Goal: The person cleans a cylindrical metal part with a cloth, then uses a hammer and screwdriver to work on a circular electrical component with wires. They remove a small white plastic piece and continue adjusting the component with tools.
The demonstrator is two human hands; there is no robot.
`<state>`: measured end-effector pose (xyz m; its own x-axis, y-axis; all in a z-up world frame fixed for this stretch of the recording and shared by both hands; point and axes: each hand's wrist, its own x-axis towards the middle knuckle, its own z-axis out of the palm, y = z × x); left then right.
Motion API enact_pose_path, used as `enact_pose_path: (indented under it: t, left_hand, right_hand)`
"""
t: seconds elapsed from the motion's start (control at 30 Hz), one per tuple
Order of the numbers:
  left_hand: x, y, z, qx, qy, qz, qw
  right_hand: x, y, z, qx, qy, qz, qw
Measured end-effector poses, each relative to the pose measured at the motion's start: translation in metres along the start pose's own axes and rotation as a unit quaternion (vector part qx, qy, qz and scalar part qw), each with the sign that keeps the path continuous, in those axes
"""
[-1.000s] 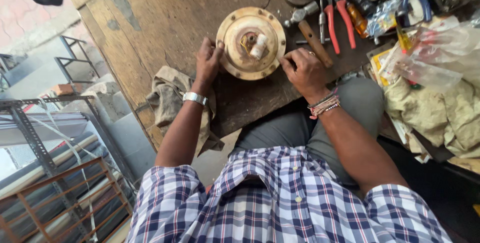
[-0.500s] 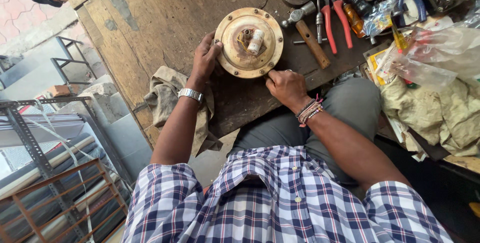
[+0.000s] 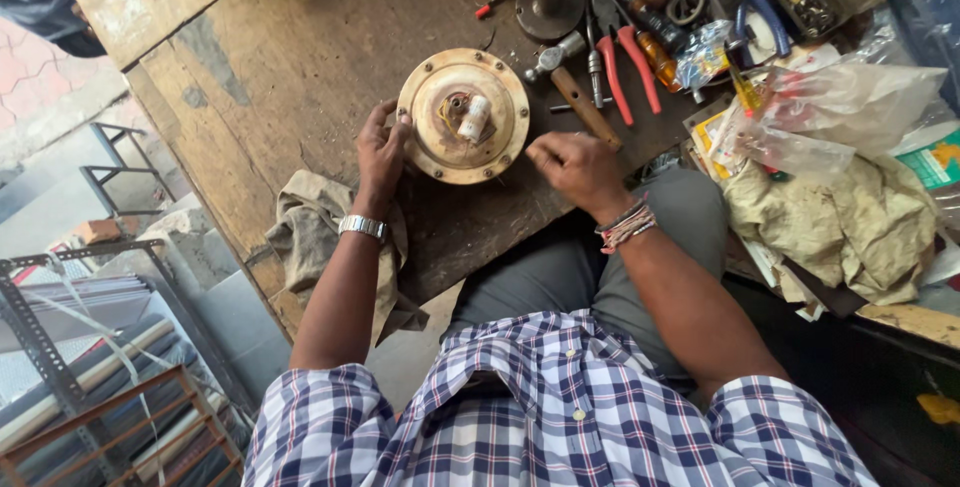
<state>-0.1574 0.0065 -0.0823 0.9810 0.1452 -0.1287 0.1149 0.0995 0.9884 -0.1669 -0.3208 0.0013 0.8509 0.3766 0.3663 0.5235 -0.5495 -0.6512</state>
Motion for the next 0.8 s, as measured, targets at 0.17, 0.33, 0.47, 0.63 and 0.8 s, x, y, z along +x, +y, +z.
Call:
enact_pose_path:
  t: [0.17, 0.33, 0.47, 0.63, 0.8]
  left_hand:
    - [-0.008, 0.013, 0.003, 0.056, 0.024, -0.039, 0.997]
    - [-0.009, 0.01, 0.005, 0.034, 0.005, 0.045, 0.998]
    - [-0.006, -0.001, 0.002, 0.08, 0.038, 0.018, 0.996]
    - [0.001, -0.014, -0.003, 0.026, 0.009, 0.083, 0.996]
    - [0.002, -0.015, -0.004, 0.074, 0.03, 0.022, 0.997]
  right_hand:
    - [0.005, 0.041, -0.037, -0.099, 0.109, 0.07, 0.987]
    - [0.024, 0.104, -0.08, -0.302, 0.12, 0.057, 0.944]
    - [0.032, 0.13, -0.082, -0.348, 0.097, 0.084, 0.929]
    - [0.038, 0.139, -0.069, -0.427, 0.073, 0.11, 0.894]
    - [0.043, 0.134, -0.071, -0.385, 0.083, 0.141, 0.908]
